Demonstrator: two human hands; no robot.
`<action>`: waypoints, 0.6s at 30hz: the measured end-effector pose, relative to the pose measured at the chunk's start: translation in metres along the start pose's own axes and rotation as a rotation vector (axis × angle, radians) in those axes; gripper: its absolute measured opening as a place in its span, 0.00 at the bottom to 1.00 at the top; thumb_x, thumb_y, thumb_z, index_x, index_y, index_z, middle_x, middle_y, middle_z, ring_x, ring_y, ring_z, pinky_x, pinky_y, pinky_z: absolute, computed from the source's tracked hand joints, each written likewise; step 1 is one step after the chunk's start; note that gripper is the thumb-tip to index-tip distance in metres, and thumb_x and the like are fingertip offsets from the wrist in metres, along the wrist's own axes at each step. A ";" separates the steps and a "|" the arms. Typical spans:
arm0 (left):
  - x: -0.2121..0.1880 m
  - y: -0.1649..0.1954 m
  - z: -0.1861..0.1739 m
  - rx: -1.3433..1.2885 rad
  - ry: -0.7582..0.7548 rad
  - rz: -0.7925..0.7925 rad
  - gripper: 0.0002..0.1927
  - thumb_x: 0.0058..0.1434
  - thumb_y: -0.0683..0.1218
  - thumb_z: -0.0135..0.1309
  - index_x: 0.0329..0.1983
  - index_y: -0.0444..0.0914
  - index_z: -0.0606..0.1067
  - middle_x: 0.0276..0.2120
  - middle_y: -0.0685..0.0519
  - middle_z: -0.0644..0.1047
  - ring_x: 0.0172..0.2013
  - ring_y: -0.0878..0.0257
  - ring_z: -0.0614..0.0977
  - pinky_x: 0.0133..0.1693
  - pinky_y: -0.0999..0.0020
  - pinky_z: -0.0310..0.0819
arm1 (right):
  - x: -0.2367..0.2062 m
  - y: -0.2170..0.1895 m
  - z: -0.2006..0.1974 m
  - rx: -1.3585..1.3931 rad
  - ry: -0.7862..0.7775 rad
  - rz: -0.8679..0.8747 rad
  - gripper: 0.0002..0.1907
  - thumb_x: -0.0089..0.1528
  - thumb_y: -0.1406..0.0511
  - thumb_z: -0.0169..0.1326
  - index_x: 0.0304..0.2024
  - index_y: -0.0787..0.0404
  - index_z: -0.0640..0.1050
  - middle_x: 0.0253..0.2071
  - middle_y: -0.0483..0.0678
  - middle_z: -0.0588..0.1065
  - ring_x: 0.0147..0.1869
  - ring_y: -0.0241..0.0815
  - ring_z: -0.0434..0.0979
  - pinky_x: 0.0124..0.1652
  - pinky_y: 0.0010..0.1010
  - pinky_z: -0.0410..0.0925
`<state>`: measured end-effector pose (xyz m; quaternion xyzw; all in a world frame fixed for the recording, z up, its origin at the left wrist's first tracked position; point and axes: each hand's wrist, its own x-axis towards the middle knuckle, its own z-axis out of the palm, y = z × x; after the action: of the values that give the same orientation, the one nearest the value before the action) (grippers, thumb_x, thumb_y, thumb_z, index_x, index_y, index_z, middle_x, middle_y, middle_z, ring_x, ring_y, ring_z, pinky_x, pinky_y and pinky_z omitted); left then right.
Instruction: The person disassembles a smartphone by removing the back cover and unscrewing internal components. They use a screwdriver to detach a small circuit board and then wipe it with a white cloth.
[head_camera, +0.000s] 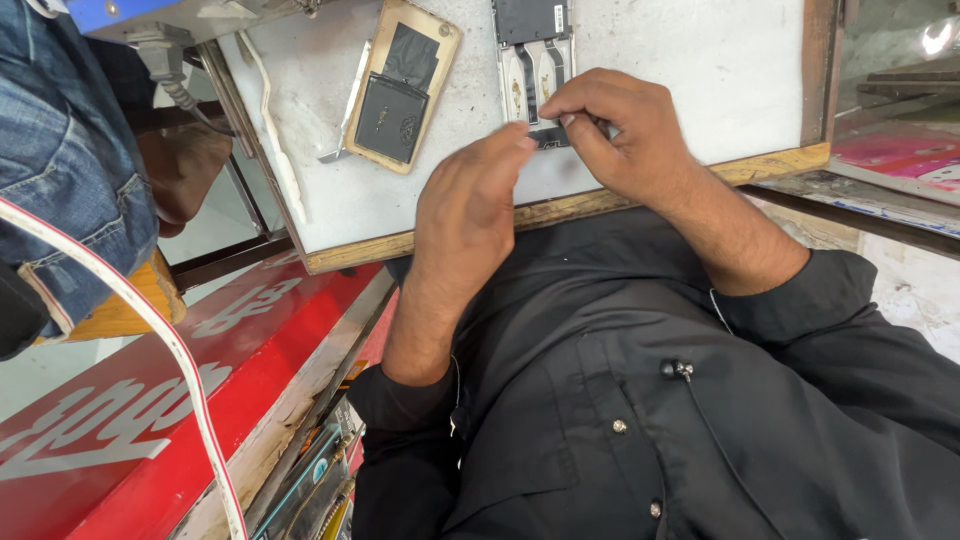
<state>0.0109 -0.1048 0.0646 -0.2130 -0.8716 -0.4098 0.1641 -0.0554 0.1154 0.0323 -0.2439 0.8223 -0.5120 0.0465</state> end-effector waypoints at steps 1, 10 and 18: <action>0.003 0.003 0.000 0.092 0.027 -0.013 0.23 0.67 0.36 0.59 0.62 0.39 0.66 0.50 0.47 0.78 0.49 0.50 0.82 0.53 0.57 0.77 | 0.000 -0.001 0.000 -0.006 -0.002 -0.001 0.09 0.69 0.75 0.53 0.49 0.62 0.81 0.44 0.49 0.80 0.38 0.36 0.78 0.37 0.26 0.70; 0.012 0.004 -0.011 0.143 -0.052 -0.085 0.19 0.64 0.38 0.60 0.56 0.38 0.70 0.44 0.50 0.78 0.44 0.51 0.81 0.57 0.51 0.73 | 0.004 -0.009 0.003 -0.129 -0.027 -0.035 0.09 0.66 0.74 0.57 0.47 0.59 0.81 0.46 0.48 0.80 0.33 0.37 0.75 0.33 0.28 0.69; 0.013 0.003 -0.013 0.179 -0.067 -0.026 0.21 0.62 0.33 0.56 0.57 0.41 0.69 0.46 0.54 0.79 0.48 0.54 0.83 0.61 0.48 0.69 | 0.007 -0.010 0.005 -0.161 -0.061 -0.050 0.09 0.65 0.72 0.59 0.48 0.59 0.82 0.48 0.47 0.80 0.33 0.35 0.75 0.33 0.26 0.69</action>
<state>0.0028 -0.1098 0.0804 -0.1995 -0.9125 -0.3250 0.1480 -0.0563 0.1050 0.0403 -0.2829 0.8525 -0.4378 0.0388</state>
